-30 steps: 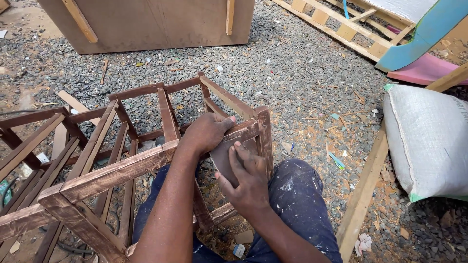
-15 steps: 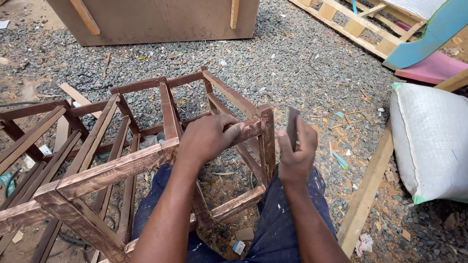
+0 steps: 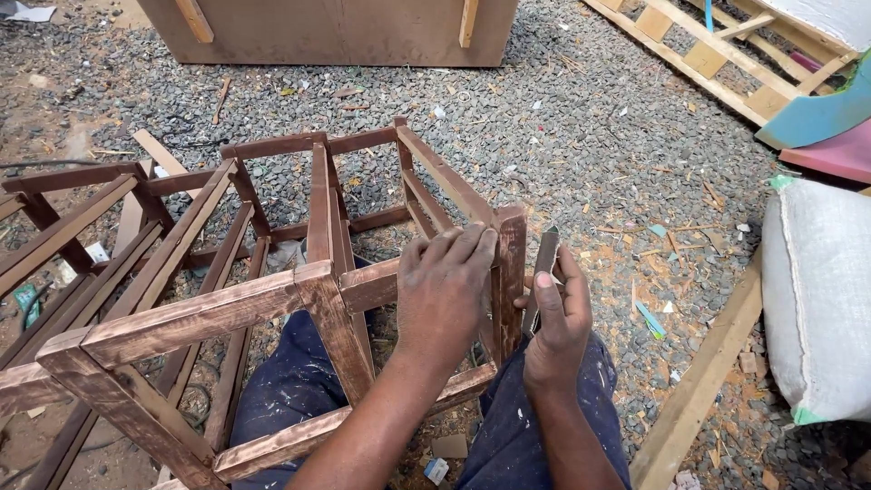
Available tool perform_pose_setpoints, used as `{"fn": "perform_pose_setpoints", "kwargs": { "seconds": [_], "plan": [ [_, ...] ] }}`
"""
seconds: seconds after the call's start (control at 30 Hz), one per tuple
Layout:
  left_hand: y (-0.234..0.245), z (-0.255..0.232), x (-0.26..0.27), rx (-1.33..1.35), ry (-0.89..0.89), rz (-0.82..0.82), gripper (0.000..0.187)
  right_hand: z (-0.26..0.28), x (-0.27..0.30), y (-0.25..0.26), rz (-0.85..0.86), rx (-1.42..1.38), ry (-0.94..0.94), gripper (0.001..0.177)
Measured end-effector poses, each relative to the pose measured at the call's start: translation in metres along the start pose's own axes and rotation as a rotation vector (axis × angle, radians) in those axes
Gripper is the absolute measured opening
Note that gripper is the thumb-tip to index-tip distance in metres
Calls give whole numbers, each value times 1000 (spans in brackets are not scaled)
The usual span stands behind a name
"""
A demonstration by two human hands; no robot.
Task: Sanding the joints and surfaces of a wooden furniture frame using a hand sanding block to prepare it for finishing.
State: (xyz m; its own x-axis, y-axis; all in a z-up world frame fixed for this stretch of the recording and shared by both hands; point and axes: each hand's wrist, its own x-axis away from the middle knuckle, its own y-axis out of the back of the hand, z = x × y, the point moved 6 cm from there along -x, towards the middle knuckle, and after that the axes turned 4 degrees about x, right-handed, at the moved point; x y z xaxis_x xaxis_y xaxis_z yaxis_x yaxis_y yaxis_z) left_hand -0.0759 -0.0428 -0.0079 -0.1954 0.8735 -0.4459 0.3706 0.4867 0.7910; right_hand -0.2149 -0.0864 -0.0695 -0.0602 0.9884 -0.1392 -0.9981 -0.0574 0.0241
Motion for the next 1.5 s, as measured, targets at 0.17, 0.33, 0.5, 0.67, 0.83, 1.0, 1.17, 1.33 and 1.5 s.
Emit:
{"fn": "perform_pose_setpoints", "kwargs": {
  "seconds": [0.17,0.33,0.5,0.67,0.83,1.0,1.17,1.33,1.5],
  "plan": [
    [7,-4,1,43,19,-11,39,-1,-4,7,-13,-99,-63,67],
    [33,-3,23,-22,14,-44,40,-10,-5,8,7,-158,-113,64],
    [63,9,38,-288,35,27,45,0,-6,14,60,-361,-138,46],
    [77,29,31,-434,41,275,41,30,4,9,79,-268,-42,48],
    [93,44,2,-435,61,581,13,25,13,8,115,-209,12,50],
    [106,65,-28,-80,345,784,22,28,23,-3,225,-261,32,50],
    [70,123,-22,333,571,816,22,23,25,-11,309,-223,39,48],
    [53,145,-15,455,629,783,22,16,28,-16,360,-372,-30,58],
    [98,121,-18,418,586,419,14,30,35,-32,608,-835,-121,67]
  ]
}}
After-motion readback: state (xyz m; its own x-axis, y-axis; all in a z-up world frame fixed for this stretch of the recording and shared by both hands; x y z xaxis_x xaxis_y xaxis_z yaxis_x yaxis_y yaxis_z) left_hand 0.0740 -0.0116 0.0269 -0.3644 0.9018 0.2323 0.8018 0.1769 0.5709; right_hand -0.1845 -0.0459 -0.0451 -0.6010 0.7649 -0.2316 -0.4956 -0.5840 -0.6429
